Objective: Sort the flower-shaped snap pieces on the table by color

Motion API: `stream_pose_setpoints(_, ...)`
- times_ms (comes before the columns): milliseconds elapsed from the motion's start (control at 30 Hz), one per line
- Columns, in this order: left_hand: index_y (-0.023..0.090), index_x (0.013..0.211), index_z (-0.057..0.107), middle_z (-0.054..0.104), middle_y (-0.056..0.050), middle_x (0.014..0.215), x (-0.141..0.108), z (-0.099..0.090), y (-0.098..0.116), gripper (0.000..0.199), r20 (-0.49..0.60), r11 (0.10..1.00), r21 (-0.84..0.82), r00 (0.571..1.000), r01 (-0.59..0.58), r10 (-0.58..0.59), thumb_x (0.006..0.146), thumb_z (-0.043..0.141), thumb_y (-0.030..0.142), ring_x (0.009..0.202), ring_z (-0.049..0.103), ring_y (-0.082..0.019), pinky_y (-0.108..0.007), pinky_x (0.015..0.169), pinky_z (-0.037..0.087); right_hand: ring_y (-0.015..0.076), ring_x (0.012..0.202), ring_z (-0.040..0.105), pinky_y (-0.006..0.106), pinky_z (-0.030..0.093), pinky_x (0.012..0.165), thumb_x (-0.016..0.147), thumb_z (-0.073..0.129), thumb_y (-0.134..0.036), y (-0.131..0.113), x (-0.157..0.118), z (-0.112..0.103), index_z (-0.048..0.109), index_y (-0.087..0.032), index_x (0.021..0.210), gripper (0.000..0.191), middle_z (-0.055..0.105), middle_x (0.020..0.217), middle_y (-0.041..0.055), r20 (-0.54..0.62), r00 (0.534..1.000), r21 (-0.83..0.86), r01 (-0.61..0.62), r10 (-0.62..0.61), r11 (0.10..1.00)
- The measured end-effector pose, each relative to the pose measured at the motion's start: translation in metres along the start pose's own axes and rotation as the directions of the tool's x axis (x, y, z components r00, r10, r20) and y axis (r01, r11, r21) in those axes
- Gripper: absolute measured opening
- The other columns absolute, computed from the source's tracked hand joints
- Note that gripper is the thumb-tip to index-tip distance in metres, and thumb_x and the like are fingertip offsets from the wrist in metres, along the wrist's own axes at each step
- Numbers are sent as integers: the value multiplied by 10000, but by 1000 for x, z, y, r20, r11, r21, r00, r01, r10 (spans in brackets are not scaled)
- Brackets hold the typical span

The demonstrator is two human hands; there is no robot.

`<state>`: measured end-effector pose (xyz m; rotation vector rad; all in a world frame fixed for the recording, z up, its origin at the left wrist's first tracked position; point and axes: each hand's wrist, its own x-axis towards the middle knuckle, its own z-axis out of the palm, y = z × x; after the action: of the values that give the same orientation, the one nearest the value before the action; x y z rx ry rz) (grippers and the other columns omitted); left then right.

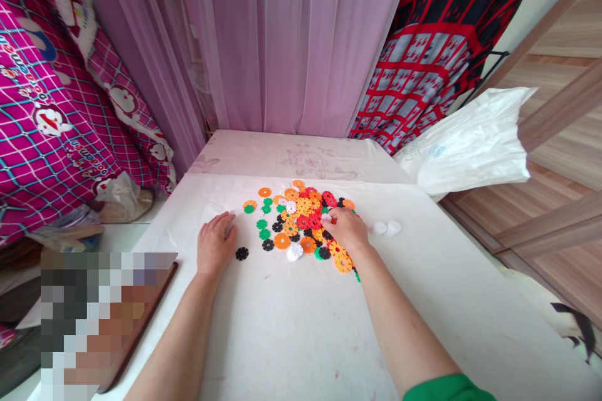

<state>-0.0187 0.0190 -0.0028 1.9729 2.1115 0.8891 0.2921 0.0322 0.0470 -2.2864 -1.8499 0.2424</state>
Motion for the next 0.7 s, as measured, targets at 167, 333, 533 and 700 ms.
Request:
stream_pose_setpoints(167,210,1152,666,629,-99,1318,0,0,1,361,17,1000,1,1000,9,-9,878,449,299,1236,556,-278,-508,1096,362,146,811,621,260,457,732,767,655,-356,-10,-30,-3,689,-254,973,233,690,1004,8,-46,985,334,170,-165,927)
stream_pose_setpoints(333,228,1150,668,631,-89,1317,0,0,1,351,11,1000,-2,1000,18,-18,881,455,296,1248,549,-274,-506,1100,355,148,821,611,258,451,746,730,661,-262,-27,-66,-3,679,-242,864,137,677,965,-2,86,934,409,283,-346,867)
stream_pose_setpoints(533,224,1153,667,631,-87,1319,0,0,0,358,17,1000,-8,1000,18,-18,881,448,299,1240,554,-266,-479,1093,367,166,896,608,281,450,812,731,662,-247,-33,-69,3,673,-254,885,155,663,963,-1,87,925,370,315,-370,874)
stream_pose_setpoints(700,220,1159,664,631,-88,1320,0,-1,0,366,15,1000,2,1000,18,-18,882,440,303,1243,551,-264,-471,1089,369,171,933,607,278,450,809,734,670,-263,-35,-69,5,679,-259,918,184,664,995,3,96,925,344,316,-368,884)
